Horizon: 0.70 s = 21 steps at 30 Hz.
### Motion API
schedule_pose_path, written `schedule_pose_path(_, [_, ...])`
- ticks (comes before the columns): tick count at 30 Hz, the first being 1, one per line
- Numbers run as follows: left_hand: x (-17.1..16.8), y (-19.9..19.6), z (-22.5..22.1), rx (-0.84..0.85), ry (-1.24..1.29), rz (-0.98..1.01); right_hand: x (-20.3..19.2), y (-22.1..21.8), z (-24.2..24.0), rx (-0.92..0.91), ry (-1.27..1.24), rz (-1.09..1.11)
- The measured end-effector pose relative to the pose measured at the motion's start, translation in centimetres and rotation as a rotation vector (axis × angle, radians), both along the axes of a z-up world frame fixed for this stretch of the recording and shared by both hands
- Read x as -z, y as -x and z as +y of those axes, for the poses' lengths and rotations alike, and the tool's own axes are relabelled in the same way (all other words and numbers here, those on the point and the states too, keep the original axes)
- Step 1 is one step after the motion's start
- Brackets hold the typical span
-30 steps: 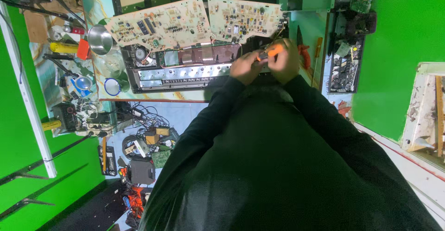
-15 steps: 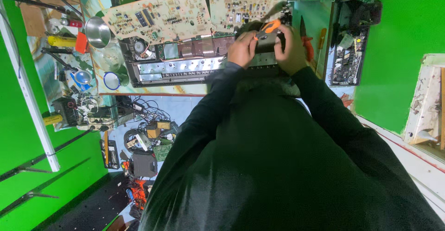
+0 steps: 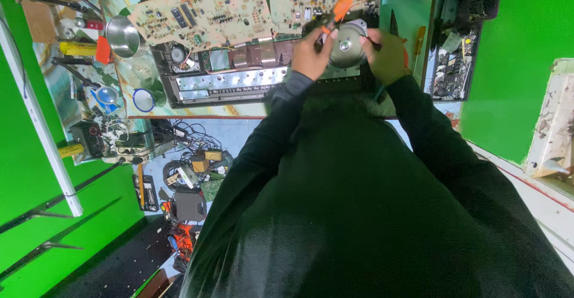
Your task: The person disassembles an electronic keyboard, using a screwdriver to remove screws from circuit boards and then cleaning a circular component with a blue brush.
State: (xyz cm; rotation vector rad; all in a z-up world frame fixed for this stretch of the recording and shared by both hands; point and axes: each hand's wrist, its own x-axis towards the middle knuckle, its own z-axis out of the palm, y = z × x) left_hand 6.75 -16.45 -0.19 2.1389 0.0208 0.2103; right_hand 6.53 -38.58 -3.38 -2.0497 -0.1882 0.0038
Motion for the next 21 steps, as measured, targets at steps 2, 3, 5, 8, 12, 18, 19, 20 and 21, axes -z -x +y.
schedule_pose_path(2, [1.3, 0.0, 0.3, -0.047, 0.076, 0.087, -0.5, 0.2, -0.1, 0.005, -0.013, 0.038])
schedule_pose_path(3, [2.1, 0.1, 0.5, -0.071, 0.114, 0.129, -0.7, 0.2, -0.2, 0.006, -0.02, 0.056])
schedule_pose_path(5, [3.4, 0.5, 1.0, -0.067, 0.194, 0.091, -0.6, 0.4, 0.2, 0.079, -0.031, 0.156])
schedule_pose_path(8, [4.4, 1.1, 1.4, -0.07, 0.276, 0.139, 0.4, 0.7, 0.7, 0.109, -0.15, 0.191])
schedule_pose_path(12, [5.0, 1.6, 1.8, -0.054, 0.269, 0.16, 1.5, 1.4, 0.4, 0.031, -0.217, 0.161])
schedule_pose_path(18, [9.1, 2.6, 1.9, -0.043, 0.07, 0.193, 4.2, 3.3, 0.0, 0.019, 0.0, 0.007])
schedule_pose_path(19, [9.7, 3.1, 1.7, -0.034, 0.085, 0.164, 4.8, 3.6, 0.1, 0.074, -0.015, -0.005])
schedule_pose_path(20, [10.1, 3.3, 1.4, -0.022, 0.097, 0.13, 5.5, 3.7, 0.6, 0.132, -0.032, -0.023])
schedule_pose_path(21, [10.3, 3.2, 1.3, -0.009, 0.11, 0.095, 6.1, 3.7, 0.8, 0.189, -0.05, -0.041])
